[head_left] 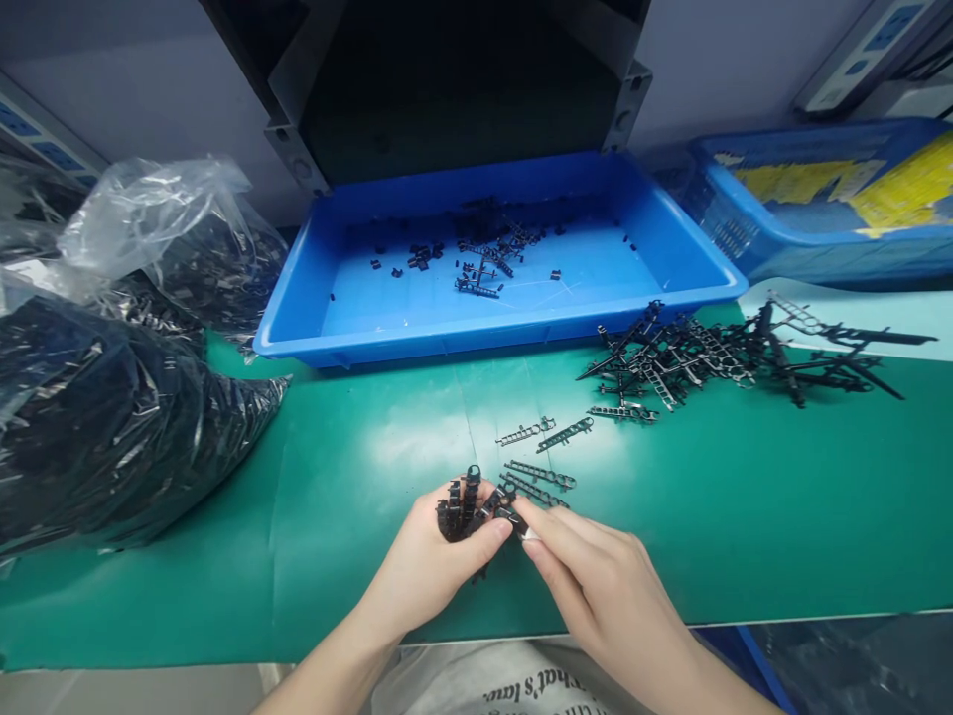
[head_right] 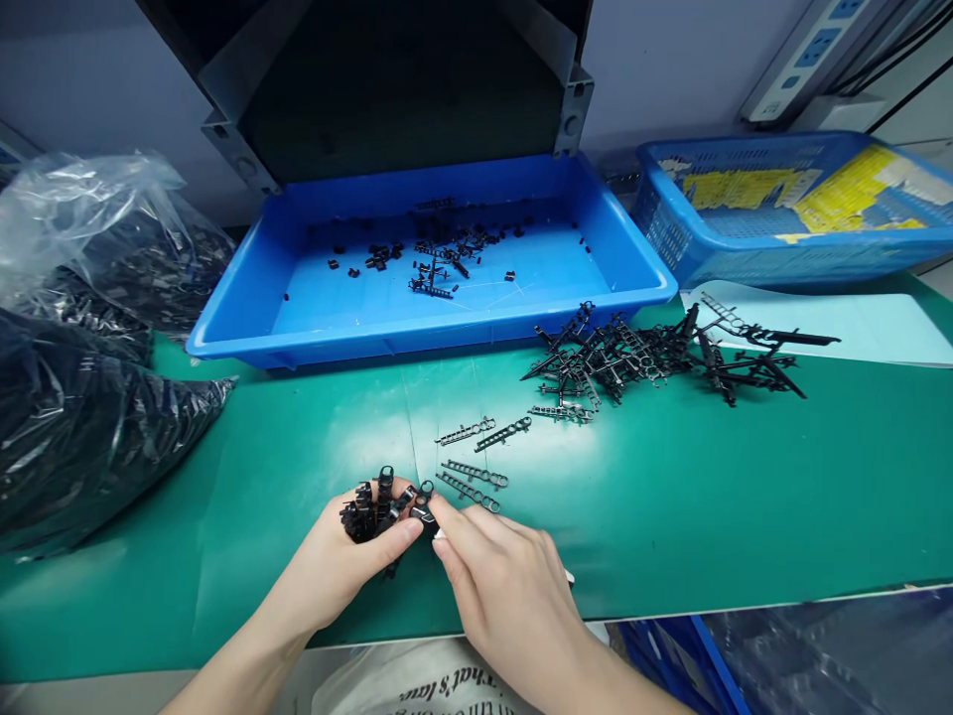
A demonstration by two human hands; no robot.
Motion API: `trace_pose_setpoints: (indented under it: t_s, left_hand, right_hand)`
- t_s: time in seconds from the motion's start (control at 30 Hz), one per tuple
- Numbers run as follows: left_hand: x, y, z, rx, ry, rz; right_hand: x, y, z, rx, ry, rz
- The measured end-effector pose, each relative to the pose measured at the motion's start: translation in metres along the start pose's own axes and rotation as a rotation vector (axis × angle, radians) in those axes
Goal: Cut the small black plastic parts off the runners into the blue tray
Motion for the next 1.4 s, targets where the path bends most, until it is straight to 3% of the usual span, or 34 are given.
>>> trace_pose_setpoints:
  t_s: [0.6, 0.8, 0.97, 1.13, 1.27, 1.4]
  left_hand:
    - [0.005, -0.001, 0.0, 0.035, -0.002, 0.116]
    - [-0.004, 0.01, 0.013, 0.035, 0.166, 0.082]
    - [-0.016, 0.039, 0.048, 0.127, 0.464, 0.116]
    - [-0.005, 0.076, 0.063, 0.124, 0.827, 0.082]
    - [0.003, 0.089, 0.063, 0.155, 0.874, 0.044]
    - [0.003, 0.073, 0.064, 0.205, 0.803, 0.006]
  right_hand:
    - [0.005, -0.008, 0.016, 0.101, 0.193, 0.092]
    - [-0.002, -0.009, 0.029, 0.162, 0.289, 0.095]
    - [-0.003, -0.013, 0.035, 0.176, 0.356, 0.072]
    - [-0.008, -0.015, 0.038, 0.195, 0.35, 0.078]
    - [-0.014, -0.016, 0.041, 0.213, 0.345, 0.096]
    - [-0.016, -0.016, 0.044, 0.227, 0.36, 0.091]
Point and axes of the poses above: each hand's wrist, its own y-axis towards the middle knuckle, its own x-axis out of the palm, z = x × y, the point moved 8 cm from there along y, towards the middle knuckle, and after that the axes turned 11 degrees about -z, right-handed, at the moved point
